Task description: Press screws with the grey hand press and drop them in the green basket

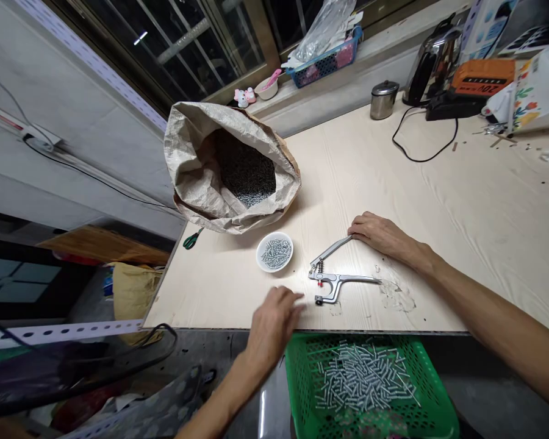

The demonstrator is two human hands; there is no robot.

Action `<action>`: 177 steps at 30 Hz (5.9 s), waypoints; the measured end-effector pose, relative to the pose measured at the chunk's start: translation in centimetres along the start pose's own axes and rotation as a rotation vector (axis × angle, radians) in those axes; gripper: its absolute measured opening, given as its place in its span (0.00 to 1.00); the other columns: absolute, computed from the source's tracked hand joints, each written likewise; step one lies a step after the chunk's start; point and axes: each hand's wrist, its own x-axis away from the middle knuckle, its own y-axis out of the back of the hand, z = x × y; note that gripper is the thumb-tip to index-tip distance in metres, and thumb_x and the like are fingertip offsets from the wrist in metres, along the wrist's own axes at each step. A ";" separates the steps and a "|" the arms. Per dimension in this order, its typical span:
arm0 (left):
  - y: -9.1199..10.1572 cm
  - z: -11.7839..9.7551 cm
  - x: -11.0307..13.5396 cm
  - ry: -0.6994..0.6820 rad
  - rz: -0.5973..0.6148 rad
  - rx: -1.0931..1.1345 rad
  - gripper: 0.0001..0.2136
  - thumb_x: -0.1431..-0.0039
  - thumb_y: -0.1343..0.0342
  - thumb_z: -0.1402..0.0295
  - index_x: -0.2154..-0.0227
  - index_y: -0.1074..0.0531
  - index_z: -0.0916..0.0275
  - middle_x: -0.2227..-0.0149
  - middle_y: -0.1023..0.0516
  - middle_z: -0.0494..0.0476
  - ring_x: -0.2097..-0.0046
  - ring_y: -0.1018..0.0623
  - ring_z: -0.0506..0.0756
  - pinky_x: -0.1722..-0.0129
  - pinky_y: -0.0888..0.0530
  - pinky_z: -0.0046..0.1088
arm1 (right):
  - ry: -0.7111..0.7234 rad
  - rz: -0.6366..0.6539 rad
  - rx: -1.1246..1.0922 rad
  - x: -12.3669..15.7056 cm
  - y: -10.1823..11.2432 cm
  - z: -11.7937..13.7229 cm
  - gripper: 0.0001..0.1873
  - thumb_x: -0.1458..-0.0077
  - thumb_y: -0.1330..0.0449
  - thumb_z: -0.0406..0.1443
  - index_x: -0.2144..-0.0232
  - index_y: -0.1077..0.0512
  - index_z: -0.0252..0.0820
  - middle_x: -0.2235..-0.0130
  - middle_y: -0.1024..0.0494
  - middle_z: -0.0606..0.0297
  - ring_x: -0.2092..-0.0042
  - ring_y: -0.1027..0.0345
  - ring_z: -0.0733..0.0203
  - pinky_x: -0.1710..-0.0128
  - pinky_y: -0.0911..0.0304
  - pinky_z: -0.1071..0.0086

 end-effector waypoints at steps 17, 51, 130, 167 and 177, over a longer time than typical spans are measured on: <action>-0.1 5.9 -9.4 0.199 0.206 -0.493 0.11 0.37 0.52 0.71 0.68 0.24 0.65 0.61 0.24 0.62 0.55 0.29 0.59 0.64 0.32 0.30 | -0.045 0.015 0.009 -0.1 -0.1 0.4 0.15 0.35 0.54 0.35 0.66 0.28 0.42 0.63 0.27 0.60 0.59 0.38 0.57 0.65 0.39 0.67; -3.8 -1.1 -2.0 0.624 -0.072 0.901 0.14 0.52 0.38 0.59 0.68 0.21 0.65 0.69 0.20 0.57 0.66 0.23 0.54 0.63 0.27 0.29 | 0.044 -0.156 0.246 0.9 3.2 3.0 0.18 0.35 0.55 0.31 0.62 0.25 0.44 0.61 0.25 0.59 0.59 0.38 0.56 0.60 0.41 0.61; -2.1 -2.1 -4.2 0.842 0.654 0.583 0.06 0.48 0.47 0.77 0.78 0.28 0.66 0.87 0.27 0.49 0.81 0.25 0.50 0.78 0.29 0.22 | -0.075 0.146 0.173 5.4 1.3 6.9 0.27 0.43 0.46 0.53 0.50 0.33 0.41 0.55 0.28 0.56 0.54 0.39 0.51 0.54 0.47 0.58; -4.6 -3.1 -7.2 -0.316 0.277 0.013 0.20 0.40 0.45 0.63 0.47 0.37 0.62 0.54 0.29 0.60 0.53 0.32 0.60 0.54 0.30 0.40 | -0.151 0.107 0.119 6.7 0.5 10.3 0.17 0.46 0.39 0.36 0.54 0.33 0.37 0.58 0.29 0.54 0.57 0.38 0.51 0.57 0.41 0.58; -5.8 -2.2 -5.9 -0.092 0.062 -0.017 0.10 0.38 0.48 0.63 0.59 0.28 0.62 0.62 0.26 0.59 0.57 0.30 0.58 0.57 0.30 0.37 | -0.001 0.167 0.096 2.8 -1.1 9.3 0.05 0.42 0.43 0.34 0.65 0.29 0.37 0.64 0.27 0.59 0.61 0.36 0.57 0.62 0.40 0.64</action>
